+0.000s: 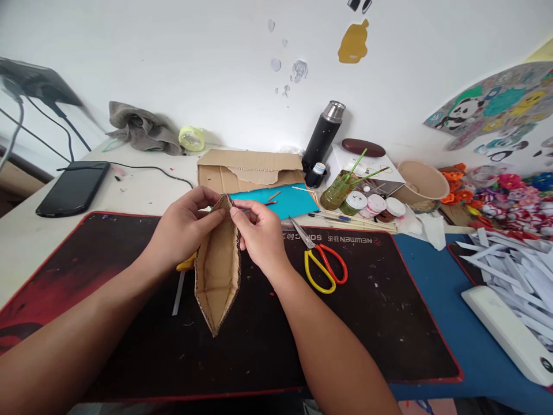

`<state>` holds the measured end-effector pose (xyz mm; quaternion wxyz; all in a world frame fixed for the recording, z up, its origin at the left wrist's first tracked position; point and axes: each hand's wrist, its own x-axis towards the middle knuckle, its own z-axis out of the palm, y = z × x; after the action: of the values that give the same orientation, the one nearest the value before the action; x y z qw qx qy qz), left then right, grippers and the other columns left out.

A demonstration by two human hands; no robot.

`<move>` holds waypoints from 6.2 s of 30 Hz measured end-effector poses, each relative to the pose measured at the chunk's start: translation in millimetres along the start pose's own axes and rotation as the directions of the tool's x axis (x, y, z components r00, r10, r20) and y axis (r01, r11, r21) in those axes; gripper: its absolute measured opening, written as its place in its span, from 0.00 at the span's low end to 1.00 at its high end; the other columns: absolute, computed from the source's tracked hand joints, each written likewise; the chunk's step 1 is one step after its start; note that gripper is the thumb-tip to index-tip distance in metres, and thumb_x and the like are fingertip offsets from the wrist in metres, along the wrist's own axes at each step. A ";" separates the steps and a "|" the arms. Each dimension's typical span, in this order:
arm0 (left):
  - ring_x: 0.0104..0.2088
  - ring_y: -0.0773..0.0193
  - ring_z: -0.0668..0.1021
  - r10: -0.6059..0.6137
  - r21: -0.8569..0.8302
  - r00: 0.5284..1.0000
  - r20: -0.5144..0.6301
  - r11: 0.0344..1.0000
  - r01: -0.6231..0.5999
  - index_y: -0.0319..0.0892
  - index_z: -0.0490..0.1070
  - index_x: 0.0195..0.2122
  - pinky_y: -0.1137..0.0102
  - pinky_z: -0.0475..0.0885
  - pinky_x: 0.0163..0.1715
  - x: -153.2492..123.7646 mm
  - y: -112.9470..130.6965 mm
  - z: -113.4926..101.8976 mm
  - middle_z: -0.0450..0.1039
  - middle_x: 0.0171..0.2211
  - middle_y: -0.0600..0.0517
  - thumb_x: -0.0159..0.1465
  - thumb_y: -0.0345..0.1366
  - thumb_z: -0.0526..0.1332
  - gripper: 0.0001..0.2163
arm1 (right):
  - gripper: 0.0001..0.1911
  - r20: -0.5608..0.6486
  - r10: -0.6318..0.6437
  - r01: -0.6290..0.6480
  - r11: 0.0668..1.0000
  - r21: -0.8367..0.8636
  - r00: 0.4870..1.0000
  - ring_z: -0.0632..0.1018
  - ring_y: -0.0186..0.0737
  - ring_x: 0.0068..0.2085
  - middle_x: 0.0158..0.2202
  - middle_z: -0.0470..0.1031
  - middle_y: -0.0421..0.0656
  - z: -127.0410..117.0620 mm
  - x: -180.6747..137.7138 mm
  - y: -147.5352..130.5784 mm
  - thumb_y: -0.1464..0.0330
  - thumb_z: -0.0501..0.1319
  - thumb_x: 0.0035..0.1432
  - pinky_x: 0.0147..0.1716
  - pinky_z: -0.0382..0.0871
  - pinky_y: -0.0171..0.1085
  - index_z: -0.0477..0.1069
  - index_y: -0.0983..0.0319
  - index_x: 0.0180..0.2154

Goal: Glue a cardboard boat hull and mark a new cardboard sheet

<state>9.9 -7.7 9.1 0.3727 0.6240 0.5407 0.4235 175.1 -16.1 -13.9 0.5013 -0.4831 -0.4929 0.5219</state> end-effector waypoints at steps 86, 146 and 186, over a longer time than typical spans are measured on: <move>0.32 0.60 0.75 -0.155 -0.141 0.988 0.008 0.978 0.154 0.45 0.74 0.35 0.67 0.67 0.31 1.1 -2.7 -0.5 0.79 0.34 0.52 0.59 0.46 0.70 0.12 | 0.25 0.039 -0.024 0.027 0.996 -0.081 0.999 0.67 0.31 0.17 0.21 0.69 0.32 2.7 -3.7 2.0 0.53 0.67 0.67 0.17 0.62 0.34 0.82 0.57 0.60; 0.34 0.59 0.78 -0.148 -0.183 0.983 -0.108 0.975 0.127 0.44 0.74 0.35 0.66 0.70 0.33 4.2 0.7 -2.5 0.80 0.35 0.51 0.58 0.41 0.69 0.09 | 0.28 0.030 0.052 -0.054 0.996 0.071 0.998 0.64 0.32 0.20 0.23 0.65 0.33 7.9 -4.4 1.5 0.47 0.72 0.62 0.17 0.60 0.34 0.83 0.57 0.55; 0.34 0.60 0.76 -0.114 -0.179 0.987 -0.109 0.979 0.094 0.44 0.75 0.35 0.65 0.70 0.36 4.3 -5.6 -1.5 0.79 0.34 0.52 0.59 0.42 0.71 0.10 | 0.29 0.040 0.050 -0.051 0.998 0.029 0.998 0.61 0.30 0.17 0.20 0.65 0.31 7.1 -6.6 -3.6 0.48 0.70 0.63 0.14 0.56 0.33 0.82 0.61 0.57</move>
<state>6.7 -2.6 5.0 0.4145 0.5337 0.5549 0.4852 168.5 -22.9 -9.9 0.4856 -0.4775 -0.4823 0.5510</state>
